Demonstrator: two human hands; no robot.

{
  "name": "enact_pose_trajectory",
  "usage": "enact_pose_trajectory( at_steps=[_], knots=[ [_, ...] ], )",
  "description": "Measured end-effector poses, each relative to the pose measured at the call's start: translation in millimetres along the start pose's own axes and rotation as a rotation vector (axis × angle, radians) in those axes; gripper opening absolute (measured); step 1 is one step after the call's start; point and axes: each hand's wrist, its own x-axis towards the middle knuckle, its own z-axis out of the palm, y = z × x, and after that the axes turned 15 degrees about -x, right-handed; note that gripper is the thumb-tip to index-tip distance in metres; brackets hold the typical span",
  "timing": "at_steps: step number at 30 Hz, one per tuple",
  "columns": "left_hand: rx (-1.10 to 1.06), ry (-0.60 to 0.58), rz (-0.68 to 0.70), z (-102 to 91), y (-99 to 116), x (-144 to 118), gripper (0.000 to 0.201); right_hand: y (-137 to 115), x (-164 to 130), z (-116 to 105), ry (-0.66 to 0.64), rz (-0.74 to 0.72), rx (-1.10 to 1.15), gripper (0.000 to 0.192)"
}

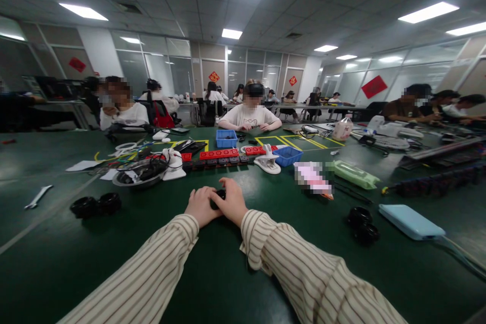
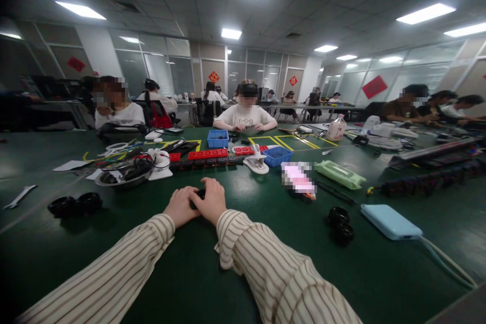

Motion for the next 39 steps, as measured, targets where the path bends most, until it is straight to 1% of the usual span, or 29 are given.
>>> enact_pose_trajectory(
  at_steps=[2, 5, 8, 11, 12, 14, 17, 19, 22, 24, 27, 29, 32, 34, 36, 39],
  knots=[
    [0.029, 0.01, -0.065, 1.7, 3, 0, 0.048, 0, 0, 1, -0.007, 0.014, -0.034, 0.039],
    [0.071, 0.003, -0.107, 3.6, 5, 1, 0.039, -1, 1, 2, -0.04, 0.015, -0.073, 0.025],
    [0.063, -0.002, -0.078, 3.2, 3, 1, 0.036, -1, 2, 3, -0.053, 0.005, -0.061, 0.016],
    [0.027, -0.028, -0.004, 1.6, -3, 3, 0.033, 0, 2, 2, -0.047, -0.028, 0.0, 0.011],
    [0.004, -0.047, 0.026, 1.2, -5, 4, 0.031, 0, 2, 1, -0.049, -0.042, 0.031, 0.013],
    [-0.051, -0.09, 0.08, 0.9, -11, 6, 0.027, 0, 1, 0, -0.062, -0.07, 0.1, 0.024],
    [-0.09, -0.123, 0.116, 1.7, -16, 7, 0.026, -1, 0, -1, -0.078, -0.099, 0.153, 0.038],
    [-0.084, -0.116, 0.112, 2.4, -16, 6, 0.037, -2, 0, -2, -0.071, -0.088, 0.124, 0.04],
    [-0.068, -0.076, 0.069, 2.2, -11, 3, 0.058, -2, 0, -2, -0.041, -0.028, 0.049, 0.038],
    [-0.05, -0.055, 0.025, 1.2, -6, 1, 0.061, -2, 0, -2, -0.022, 0.0, 0.005, 0.039],
    [-0.039, -0.028, -0.058, 0.0, 2, 0, 0.054, -2, 0, -1, -0.018, 0.015, -0.052, 0.039],
    [-0.035, -0.016, -0.097, 0.0, 5, 1, 0.048, -2, 0, 0, -0.028, 0.019, -0.084, 0.031],
    [0.006, -0.015, -0.099, 0.7, 5, 1, 0.037, -2, 1, 1, -0.036, 0.009, -0.096, 0.018],
    [0.025, -0.003, -0.075, 0.9, 3, 2, 0.032, -1, 1, 2, -0.027, -0.01, -0.067, 0.014],
    [0.012, -0.001, -0.02, 0.3, -2, 3, 0.03, 0, 2, 3, -0.016, -0.03, -0.018, 0.014],
    [-0.074, -0.051, 0.095, -0.9, -10, 5, 0.027, 1, 2, 3, -0.011, -0.054, 0.091, 0.026]
  ],
)
